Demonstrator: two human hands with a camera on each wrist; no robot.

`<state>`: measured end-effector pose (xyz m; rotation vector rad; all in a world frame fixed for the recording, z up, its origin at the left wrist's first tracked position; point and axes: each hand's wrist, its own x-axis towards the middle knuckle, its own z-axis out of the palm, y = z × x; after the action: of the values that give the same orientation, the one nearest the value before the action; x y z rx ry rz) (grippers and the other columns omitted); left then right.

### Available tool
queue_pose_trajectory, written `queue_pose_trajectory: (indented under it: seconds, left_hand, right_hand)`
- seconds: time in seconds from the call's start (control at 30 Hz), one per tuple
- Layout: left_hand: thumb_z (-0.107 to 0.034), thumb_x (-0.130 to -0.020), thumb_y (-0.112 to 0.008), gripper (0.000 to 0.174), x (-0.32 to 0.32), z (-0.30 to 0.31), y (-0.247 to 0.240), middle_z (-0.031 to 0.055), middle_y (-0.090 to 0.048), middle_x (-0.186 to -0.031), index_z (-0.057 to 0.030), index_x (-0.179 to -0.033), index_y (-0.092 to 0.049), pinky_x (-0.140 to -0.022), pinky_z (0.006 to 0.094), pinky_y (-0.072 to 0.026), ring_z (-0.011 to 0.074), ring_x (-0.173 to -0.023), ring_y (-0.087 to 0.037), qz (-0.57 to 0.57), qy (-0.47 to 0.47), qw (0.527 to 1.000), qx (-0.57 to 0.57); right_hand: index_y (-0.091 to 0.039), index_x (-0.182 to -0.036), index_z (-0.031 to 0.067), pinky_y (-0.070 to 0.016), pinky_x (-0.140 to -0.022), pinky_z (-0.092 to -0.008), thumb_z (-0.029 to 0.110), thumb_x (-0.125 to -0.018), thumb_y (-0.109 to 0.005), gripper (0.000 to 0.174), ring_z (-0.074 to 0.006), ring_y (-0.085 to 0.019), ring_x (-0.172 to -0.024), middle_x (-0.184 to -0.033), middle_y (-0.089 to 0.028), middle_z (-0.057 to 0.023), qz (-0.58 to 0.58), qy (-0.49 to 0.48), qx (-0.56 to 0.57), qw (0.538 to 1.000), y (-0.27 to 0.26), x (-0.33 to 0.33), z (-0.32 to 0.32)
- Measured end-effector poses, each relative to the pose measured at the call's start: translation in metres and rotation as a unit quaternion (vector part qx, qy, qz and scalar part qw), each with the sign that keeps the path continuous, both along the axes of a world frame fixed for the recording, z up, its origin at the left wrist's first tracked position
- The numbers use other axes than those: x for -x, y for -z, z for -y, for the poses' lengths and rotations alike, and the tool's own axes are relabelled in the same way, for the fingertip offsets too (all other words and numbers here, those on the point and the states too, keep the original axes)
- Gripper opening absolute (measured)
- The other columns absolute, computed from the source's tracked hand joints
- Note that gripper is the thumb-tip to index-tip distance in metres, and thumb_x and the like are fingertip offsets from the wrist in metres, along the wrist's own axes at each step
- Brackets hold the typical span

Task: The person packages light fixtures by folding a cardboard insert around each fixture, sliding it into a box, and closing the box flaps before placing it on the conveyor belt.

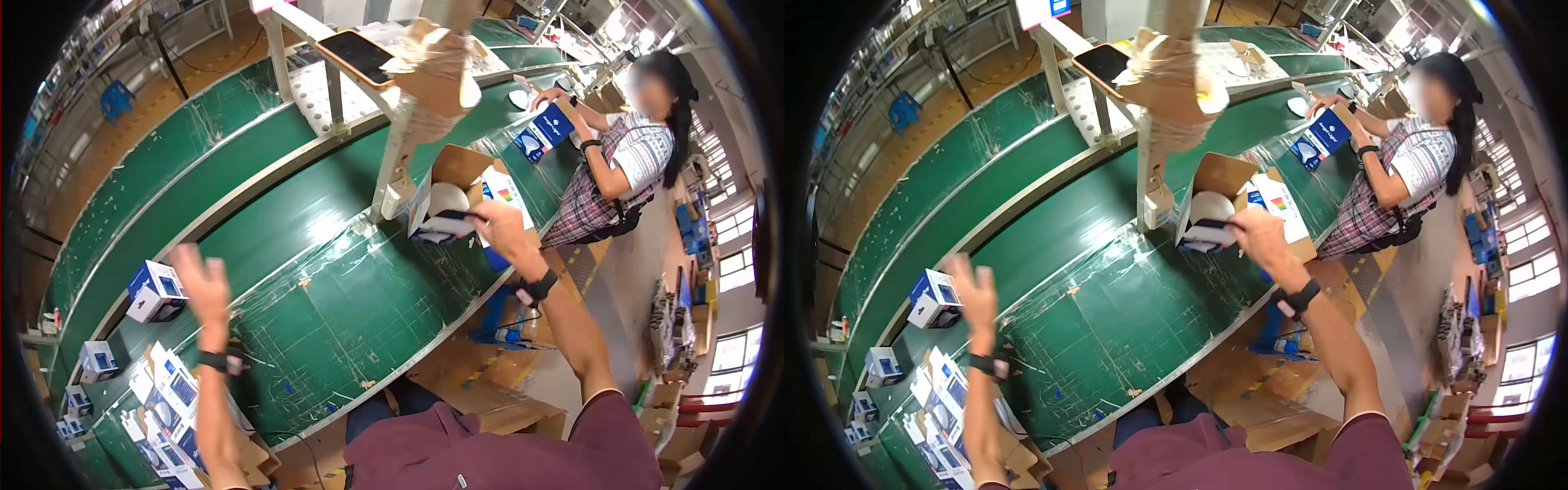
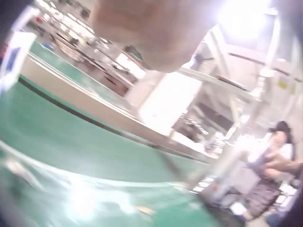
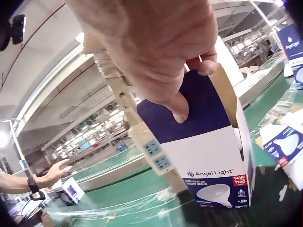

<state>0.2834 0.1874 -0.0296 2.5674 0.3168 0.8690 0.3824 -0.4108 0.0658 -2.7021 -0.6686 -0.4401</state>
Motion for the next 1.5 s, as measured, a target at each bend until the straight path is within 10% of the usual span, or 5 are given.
queue_pose_trajectory:
  seconds: [0.17,0.37,0.8,1.03,1.5]
  left_hand:
    - [-0.017,-0.102,-0.065,0.038,0.048,0.273,-0.104,0.0208,-0.067,-0.14,-0.0017,-0.137,-0.067,-0.114,0.0434,-0.0461,0.0369,-0.133,-0.062,-0.038,0.421,0.881,0.214]
    - [-0.042,-0.112,-0.051,0.048,0.019,0.316,-0.081,0.0049,-0.073,-0.117,-0.0009,-0.126,-0.071,-0.098,0.0316,-0.0508,0.0146,-0.112,-0.063,-0.487,0.531,0.606,0.338]
    - [-0.02,-0.101,-0.071,0.019,0.076,0.298,-0.065,-0.0073,-0.064,-0.08,-0.0026,-0.105,-0.078,-0.059,0.0255,-0.0409,0.0038,-0.069,-0.052,-0.524,0.427,0.619,0.398]
    - [-0.019,-0.098,-0.068,0.023,0.087,0.329,-0.045,0.0048,-0.072,-0.091,0.0017,-0.106,-0.074,-0.086,0.0357,-0.0524,0.0167,-0.091,-0.065,-0.459,0.488,0.705,0.235]
    - [-0.016,-0.088,-0.077,0.019,0.085,0.306,-0.034,0.0025,-0.069,-0.073,0.0021,-0.09,-0.077,-0.066,0.0342,-0.0516,0.0102,-0.071,-0.06,-0.439,0.424,0.756,0.235]
  right_hand:
    - [-0.069,-0.085,0.0112,-0.0531,-0.067,-0.0458,0.009,-0.079,-0.074,0.008,-0.0336,-0.067,-0.078,-0.08,-0.065,-0.0096,-0.018,-0.105,-0.046,0.993,0.007,0.104,-0.036]
    - [-0.061,-0.093,0.0098,-0.0529,-0.069,-0.0425,0.011,-0.085,-0.065,0.009,-0.0284,-0.065,-0.081,-0.084,-0.06,-0.0074,0.043,-0.183,-0.029,0.982,0.015,0.177,-0.052]
    - [-0.06,-0.105,0.0096,-0.0509,-0.073,-0.0354,0.019,-0.088,-0.071,0.022,-0.0233,-0.063,-0.093,-0.099,-0.059,-0.0054,0.074,-0.182,0.027,0.98,0.025,0.218,-0.06]
    - [-0.054,-0.132,0.0093,-0.0562,-0.084,-0.0428,0.009,-0.085,-0.074,0.051,-0.0319,-0.062,-0.111,-0.131,-0.054,-0.0143,0.043,-0.206,-0.073,0.975,0.032,0.238,-0.051]
    - [-0.07,-0.105,0.0121,-0.0579,-0.071,-0.0353,0.011,-0.085,-0.074,0.021,-0.0249,-0.066,-0.089,-0.102,-0.062,-0.0058,0.131,-0.219,-0.166,0.953,0.055,0.22,-0.069]
